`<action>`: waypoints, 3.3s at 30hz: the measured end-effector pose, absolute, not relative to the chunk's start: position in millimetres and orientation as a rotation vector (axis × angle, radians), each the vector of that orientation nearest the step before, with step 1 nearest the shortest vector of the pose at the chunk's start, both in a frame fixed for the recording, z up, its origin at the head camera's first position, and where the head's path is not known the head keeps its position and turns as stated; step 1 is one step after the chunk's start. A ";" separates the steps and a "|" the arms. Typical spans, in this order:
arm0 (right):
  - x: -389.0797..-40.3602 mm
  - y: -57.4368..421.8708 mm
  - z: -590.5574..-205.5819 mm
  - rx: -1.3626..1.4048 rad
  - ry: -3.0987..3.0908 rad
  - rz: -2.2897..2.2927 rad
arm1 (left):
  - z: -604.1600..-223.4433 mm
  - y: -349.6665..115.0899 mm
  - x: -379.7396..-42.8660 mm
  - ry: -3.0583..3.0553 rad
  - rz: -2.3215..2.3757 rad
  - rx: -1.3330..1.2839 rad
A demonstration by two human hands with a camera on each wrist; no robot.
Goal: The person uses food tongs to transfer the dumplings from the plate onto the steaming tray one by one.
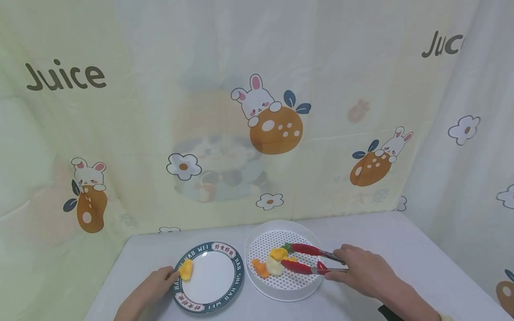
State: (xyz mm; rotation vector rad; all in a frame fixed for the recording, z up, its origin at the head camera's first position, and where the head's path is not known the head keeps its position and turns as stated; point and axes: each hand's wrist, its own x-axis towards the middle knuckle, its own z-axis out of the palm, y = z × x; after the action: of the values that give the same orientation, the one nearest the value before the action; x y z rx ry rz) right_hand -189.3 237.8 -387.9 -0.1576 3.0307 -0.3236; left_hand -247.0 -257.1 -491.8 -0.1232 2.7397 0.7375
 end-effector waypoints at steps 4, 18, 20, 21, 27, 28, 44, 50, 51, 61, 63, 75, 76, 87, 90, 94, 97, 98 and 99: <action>-189.5 233.3 -387.6 -0.139 3.032 -0.385 | -491.3 -257.1 -247.3 2.733 0.734 -0.141; -189.3 203.2 -392.9 -0.059 3.019 -0.614 | -493.7 -259.4 -248.1 2.726 0.734 -0.130; -190.2 199.7 -393.0 -0.065 3.032 -0.634 | -494.1 -259.8 -248.4 2.731 0.729 -0.125; -190.5 198.0 -393.0 -0.071 3.043 -0.638 | -494.3 -259.8 -248.7 2.731 0.729 -0.127; -193.8 185.8 -391.0 -0.088 3.046 -0.677 | -492.1 -258.6 -248.2 2.725 0.727 -0.143; -194.3 183.7 -390.9 -0.087 3.037 -0.689 | -491.4 -258.2 -247.7 2.723 0.728 -0.144; -209.1 148.2 -407.8 -0.176 3.012 -0.731 | -490.3 -256.6 -248.1 2.705 0.735 -0.172; -213.1 136.2 -413.6 -0.263 3.003 -0.738 | -491.4 -256.7 -248.7 2.707 0.744 -0.167; -213.7 134.0 -414.1 -0.283 3.005 -0.739 | -491.4 -256.7 -248.7 2.706 0.744 -0.168; -220.2 107.1 -422.4 -0.484 3.019 -0.623 | -491.7 -257.3 -248.2 2.701 0.755 -0.174; -222.2 100.6 -424.1 -0.513 3.013 -0.599 | -491.6 -257.0 -247.7 2.704 0.759 -0.174; -228.4 67.8 -430.3 -0.612 2.950 -0.463 | -491.8 -256.3 -247.7 2.718 0.758 -0.165; -228.6 65.0 -431.0 -0.617 2.944 -0.454 | -491.8 -256.2 -247.7 2.721 0.752 -0.158; -231.4 37.8 -439.1 -0.649 2.932 -0.343 | -491.9 -255.6 -249.0 2.729 0.745 -0.143; -233.5 34.8 -440.0 -0.669 2.924 -0.334 | -490.9 -255.8 -249.0 2.725 0.747 -0.151; -236.1 30.3 -439.8 -0.670 2.927 -0.300 | -490.7 -257.2 -248.8 2.729 0.748 -0.146; -238.9 27.2 -440.4 -0.664 2.934 -0.271 | -490.3 -257.5 -248.2 2.734 0.757 -0.123; -240.0 26.3 -440.7 -0.671 2.935 -0.260 | -490.4 -257.6 -248.2 2.734 0.757 -0.116; -241.2 25.5 -440.9 -0.682 2.938 -0.247 | -490.2 -257.7 -248.1 2.733 0.758 -0.115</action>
State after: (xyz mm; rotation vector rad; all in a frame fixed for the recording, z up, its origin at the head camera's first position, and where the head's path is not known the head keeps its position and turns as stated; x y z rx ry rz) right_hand -241.2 25.5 -440.9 -0.6816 2.9378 -0.2467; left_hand -248.1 -257.7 -490.2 -0.1148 2.7332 0.7577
